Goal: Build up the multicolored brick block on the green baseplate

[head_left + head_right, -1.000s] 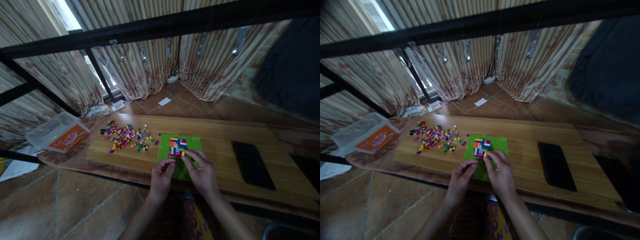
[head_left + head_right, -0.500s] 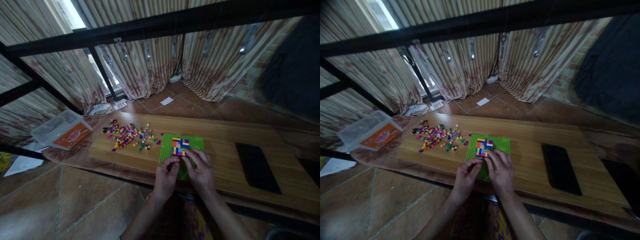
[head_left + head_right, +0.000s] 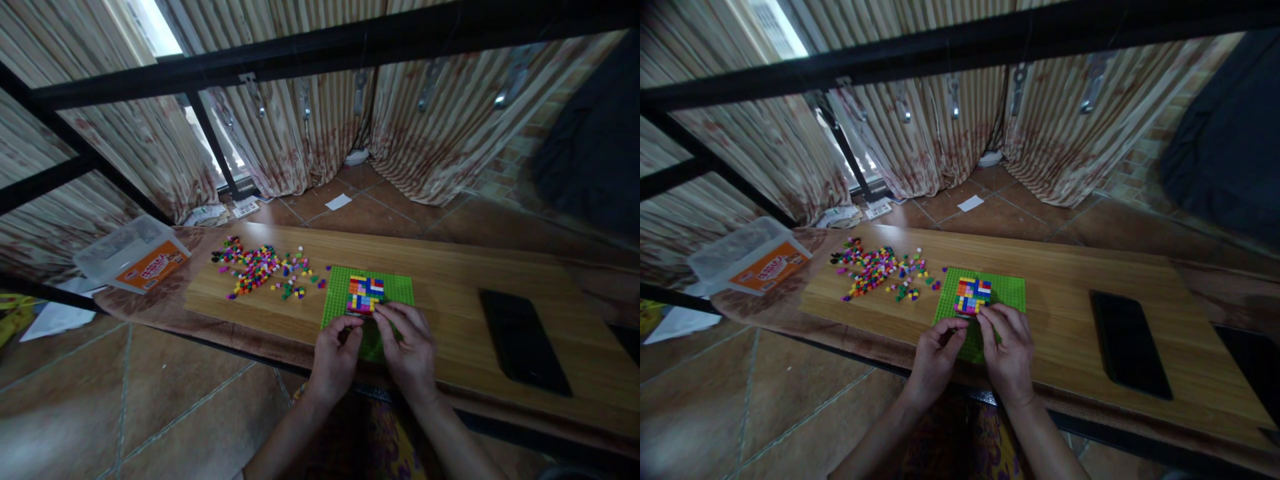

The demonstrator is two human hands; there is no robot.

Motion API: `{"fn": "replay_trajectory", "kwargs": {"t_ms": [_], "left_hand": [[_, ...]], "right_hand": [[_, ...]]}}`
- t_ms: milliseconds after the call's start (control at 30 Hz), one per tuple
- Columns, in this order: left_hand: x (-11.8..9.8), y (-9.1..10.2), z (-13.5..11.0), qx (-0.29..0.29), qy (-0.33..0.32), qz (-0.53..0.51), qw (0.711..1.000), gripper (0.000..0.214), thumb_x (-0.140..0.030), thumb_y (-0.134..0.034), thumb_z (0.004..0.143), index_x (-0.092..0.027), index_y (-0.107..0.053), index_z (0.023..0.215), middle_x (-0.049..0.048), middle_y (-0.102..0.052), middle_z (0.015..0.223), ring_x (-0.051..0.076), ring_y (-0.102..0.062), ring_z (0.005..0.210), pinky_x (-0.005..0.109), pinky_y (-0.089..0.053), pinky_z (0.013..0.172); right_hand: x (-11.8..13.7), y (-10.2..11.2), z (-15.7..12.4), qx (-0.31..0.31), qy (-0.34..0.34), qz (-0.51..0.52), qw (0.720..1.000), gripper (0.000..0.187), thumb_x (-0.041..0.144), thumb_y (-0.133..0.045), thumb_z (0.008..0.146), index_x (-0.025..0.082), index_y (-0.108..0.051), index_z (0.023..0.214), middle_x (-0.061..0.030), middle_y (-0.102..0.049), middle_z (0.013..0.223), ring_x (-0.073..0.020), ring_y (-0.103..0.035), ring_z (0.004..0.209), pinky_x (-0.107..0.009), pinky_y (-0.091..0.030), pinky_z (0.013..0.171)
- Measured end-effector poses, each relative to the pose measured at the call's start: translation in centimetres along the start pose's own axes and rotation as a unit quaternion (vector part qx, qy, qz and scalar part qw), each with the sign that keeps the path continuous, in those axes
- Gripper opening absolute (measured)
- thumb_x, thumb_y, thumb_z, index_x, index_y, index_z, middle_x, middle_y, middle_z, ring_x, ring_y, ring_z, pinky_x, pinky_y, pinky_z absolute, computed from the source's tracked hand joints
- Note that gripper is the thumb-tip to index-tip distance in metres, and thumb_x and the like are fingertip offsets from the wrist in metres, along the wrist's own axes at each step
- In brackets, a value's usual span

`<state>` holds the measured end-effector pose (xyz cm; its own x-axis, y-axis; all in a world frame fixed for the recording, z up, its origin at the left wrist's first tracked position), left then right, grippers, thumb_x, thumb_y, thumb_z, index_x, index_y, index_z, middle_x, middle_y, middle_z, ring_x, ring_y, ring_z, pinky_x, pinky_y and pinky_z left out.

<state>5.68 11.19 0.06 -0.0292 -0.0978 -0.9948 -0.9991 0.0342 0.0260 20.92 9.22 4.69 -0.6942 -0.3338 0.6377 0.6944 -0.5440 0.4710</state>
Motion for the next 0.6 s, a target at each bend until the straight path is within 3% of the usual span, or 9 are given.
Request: {"fn": "replay_trajectory", "kwargs": {"t_ms": [133, 267, 400, 500, 600], "left_hand": [[-1.4, 0.3, -0.2, -0.003, -0.039, 0.066, 0.997, 0.018, -0.024, -0.057, 0.088, -0.018, -0.07, 0.098, 0.0065, -0.072, 0.097, 0.017, -0.066, 0.086, 0.029, -0.052, 0.08], [-3.9, -0.5, -0.5, 0.023, -0.142, 0.195, 0.97, 0.028, -0.019, -0.05, 0.092, -0.023, -0.067, 0.113, 0.006, -0.07, 0.106, 0.017, -0.065, 0.095, 0.03, -0.053, 0.087], [-5.0, -2.3, -1.0, 0.059, -0.232, 0.381, 0.893, 0.039, -0.018, -0.042, 0.096, -0.023, -0.057, 0.132, 0.0083, -0.067, 0.114, 0.019, -0.063, 0.104, 0.033, -0.053, 0.093], [-4.9, -3.2, -1.0, 0.065, -0.254, 0.502, 0.824, 0.043, -0.018, -0.043, 0.095, -0.021, -0.053, 0.137, 0.0095, -0.067, 0.109, 0.021, -0.064, 0.096, 0.034, -0.055, 0.087], [-5.0, -3.7, -1.1, 0.069, -0.263, 0.564, 0.78, 0.044, -0.019, -0.046, 0.095, -0.019, -0.051, 0.138, 0.0094, -0.067, 0.103, 0.022, -0.064, 0.091, 0.035, -0.055, 0.082]], "right_hand": [[-0.4, -0.2, 0.1, -0.001, -0.023, 0.011, 1.0, 0.018, 0.028, -0.06, 0.092, 0.023, -0.074, 0.102, -0.0058, -0.067, 0.099, -0.0185, -0.063, 0.094, -0.037, -0.053, 0.085], [-1.0, -0.5, 0.1, 0.006, -0.048, 0.022, 0.999, 0.018, 0.031, -0.06, 0.092, 0.023, -0.075, 0.098, -0.0063, -0.067, 0.098, -0.019, -0.064, 0.092, -0.038, -0.054, 0.084], [-1.2, -0.4, 0.0, 0.005, -0.053, 0.028, 0.998, 0.018, 0.032, -0.06, 0.091, 0.023, -0.075, 0.097, -0.0064, -0.067, 0.098, -0.0191, -0.064, 0.092, -0.038, -0.053, 0.085], [-1.2, -0.4, -0.1, 0.007, -0.051, 0.026, 0.998, 0.018, 0.031, -0.06, 0.091, 0.022, -0.075, 0.097, -0.0063, -0.067, 0.097, -0.0189, -0.063, 0.092, -0.038, -0.053, 0.084], [-1.3, -0.4, -0.2, 0.003, -0.049, 0.024, 0.999, 0.017, 0.031, -0.061, 0.091, 0.022, -0.075, 0.097, -0.0062, -0.067, 0.097, -0.019, -0.063, 0.092, -0.038, -0.052, 0.085]]}}
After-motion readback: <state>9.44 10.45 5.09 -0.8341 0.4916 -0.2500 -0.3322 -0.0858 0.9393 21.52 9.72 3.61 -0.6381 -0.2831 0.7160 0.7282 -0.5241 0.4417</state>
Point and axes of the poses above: each hand's wrist, its own z-axis towards the middle knuckle, its own y-axis out of the back of the hand, x = y × z, the point moved 9 cm from there along z, towards the middle knuckle
